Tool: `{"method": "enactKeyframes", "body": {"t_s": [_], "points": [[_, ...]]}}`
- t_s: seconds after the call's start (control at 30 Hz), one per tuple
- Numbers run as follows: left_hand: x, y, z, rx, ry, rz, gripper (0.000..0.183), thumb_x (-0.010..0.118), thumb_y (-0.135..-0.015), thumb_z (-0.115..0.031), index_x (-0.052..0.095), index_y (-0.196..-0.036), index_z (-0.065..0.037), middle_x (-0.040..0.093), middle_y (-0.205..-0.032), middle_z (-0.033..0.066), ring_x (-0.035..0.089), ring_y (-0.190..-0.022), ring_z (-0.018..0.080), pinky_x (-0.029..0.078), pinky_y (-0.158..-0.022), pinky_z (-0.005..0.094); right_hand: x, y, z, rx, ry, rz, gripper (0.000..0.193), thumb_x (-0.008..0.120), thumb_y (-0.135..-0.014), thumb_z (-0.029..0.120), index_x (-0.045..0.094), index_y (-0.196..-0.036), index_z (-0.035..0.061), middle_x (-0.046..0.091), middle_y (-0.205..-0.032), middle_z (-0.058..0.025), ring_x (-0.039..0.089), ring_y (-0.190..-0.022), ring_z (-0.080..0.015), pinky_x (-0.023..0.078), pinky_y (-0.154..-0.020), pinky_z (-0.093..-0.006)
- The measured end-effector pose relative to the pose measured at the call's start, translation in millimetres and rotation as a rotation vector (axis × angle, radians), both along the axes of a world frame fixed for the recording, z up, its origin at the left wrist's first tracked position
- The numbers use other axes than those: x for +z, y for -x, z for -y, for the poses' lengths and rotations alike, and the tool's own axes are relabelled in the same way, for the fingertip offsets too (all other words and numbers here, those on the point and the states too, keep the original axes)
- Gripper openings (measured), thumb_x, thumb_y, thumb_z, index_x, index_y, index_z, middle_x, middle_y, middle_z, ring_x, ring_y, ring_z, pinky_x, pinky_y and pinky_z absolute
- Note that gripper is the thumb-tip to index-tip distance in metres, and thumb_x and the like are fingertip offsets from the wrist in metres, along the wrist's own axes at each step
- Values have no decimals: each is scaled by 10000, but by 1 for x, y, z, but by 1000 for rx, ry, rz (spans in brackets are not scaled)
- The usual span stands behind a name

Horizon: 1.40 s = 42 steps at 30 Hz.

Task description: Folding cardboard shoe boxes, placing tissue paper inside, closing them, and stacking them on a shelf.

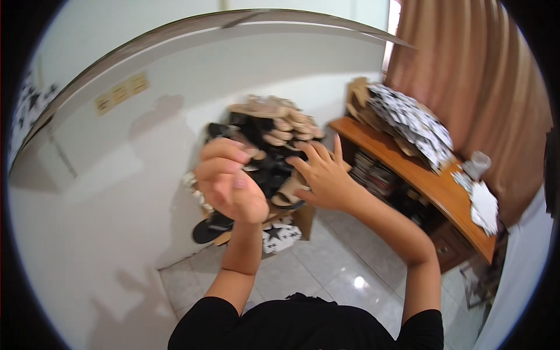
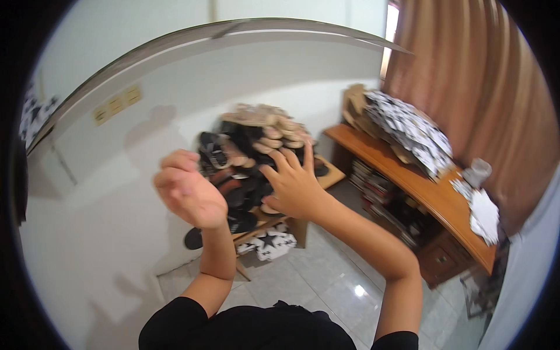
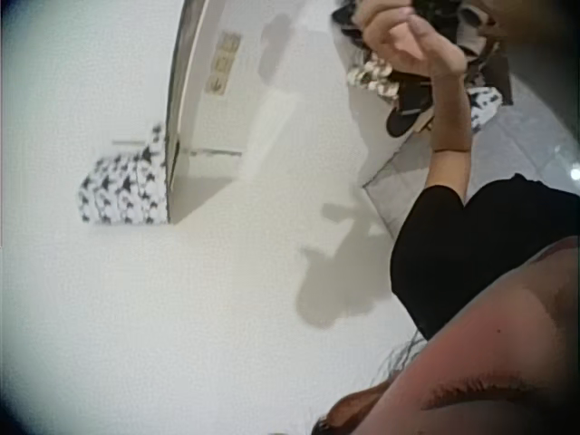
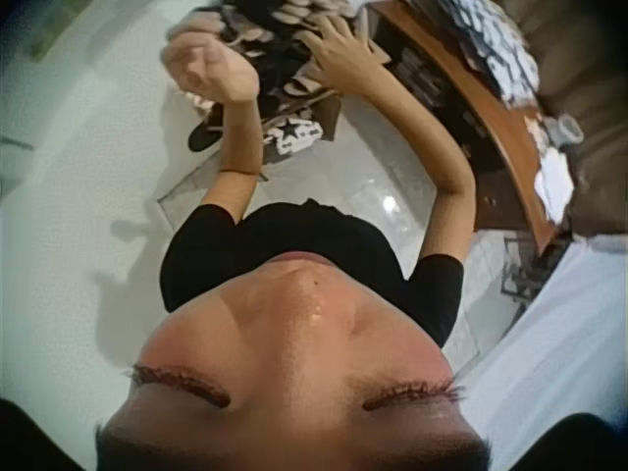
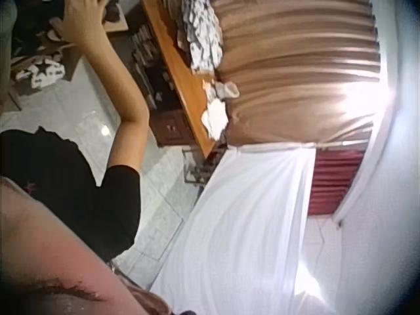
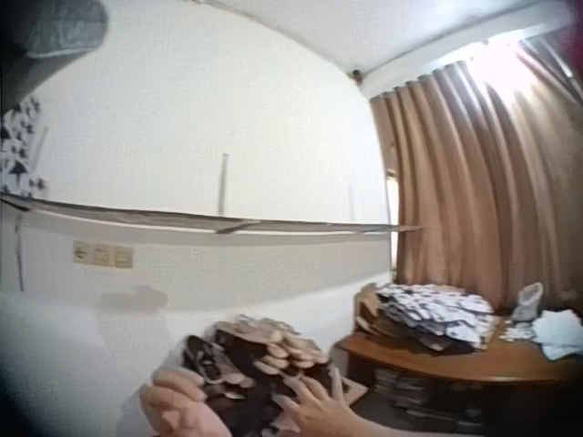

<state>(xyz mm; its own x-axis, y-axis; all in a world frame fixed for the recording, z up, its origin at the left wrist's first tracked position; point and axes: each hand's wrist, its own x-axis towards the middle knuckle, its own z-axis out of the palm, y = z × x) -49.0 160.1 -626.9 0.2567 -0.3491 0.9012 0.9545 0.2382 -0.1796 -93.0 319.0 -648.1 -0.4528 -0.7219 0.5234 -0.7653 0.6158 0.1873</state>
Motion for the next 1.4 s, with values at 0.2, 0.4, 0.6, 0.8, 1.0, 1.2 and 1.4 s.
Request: {"method": "enactKeyframes", "body": {"t_s": [0.2,0.4,0.6,0.8,1.0,1.2,1.4], "points": [[-71,76,-188,-397,242,674,75,509,-783,-52,535,-845,-18,548,-860,102,473,-803,188,366,-745,277,-91,10,-216,-494,119,703,566,623,-750,428,494,-1174,76,433,-1222,-201,341,-1210,-341,112,-977,-672],[-142,138,-315,-478,710,1108,146,583,-786,-123,599,-930,-109,559,-1042,33,465,-994,186,379,-810,304,-171,8,-341,-553,738,954,535,626,-783,383,500,-1182,48,522,-1147,-207,498,-1077,-340,373,-944,-441],[-175,216,-421,-667,862,1136,150,589,-780,-142,611,-924,-106,564,-1019,35,447,-988,209,375,-807,319,-178,68,-420,-614,826,1053,515,618,-803,342,494,-1179,13,543,-1142,-211,541,-1044,-312,440,-875,-376],[-190,332,-510,-508,1123,1221,270,594,-793,-259,601,-1011,-101,548,-1085,98,416,-1080,294,341,-925,390,-177,155,-487,-592,979,925,494,615,-810,289,478,-1201,19,532,-1172,-185,514,-1105,-281,422,-909,-373],[-204,435,-590,-418,1522,1331,538,588,-780,-460,514,-1156,-82,457,-1186,225,293,-1202,368,270,-1001,427,-185,229,-561,-636,1116,929,520,627,-809,259,447,-1204,-28,511,-1145,-201,567,-961,-250,468,-812,-340],[-207,529,-695,-293,1432,1313,512,625,-763,-441,536,-1156,-125,318,-1313,234,216,-1254,376,221,-1027,441,-190,308,-653,-649,1126,832,483,626,-810,185,447,-1221,7,511,-1148,-164,563,-959,-234,472,-797,-325],[-204,627,-824,-945,825,1761,367,629,-791,-294,598,-1044,-30,606,-1003,94,554,-927,186,417,-840,276,-206,374,-748,-577,1135,823,470,634,-798,199,469,-1190,1,526,-1119,-161,567,-912,-227,475,-778,-313]]}}
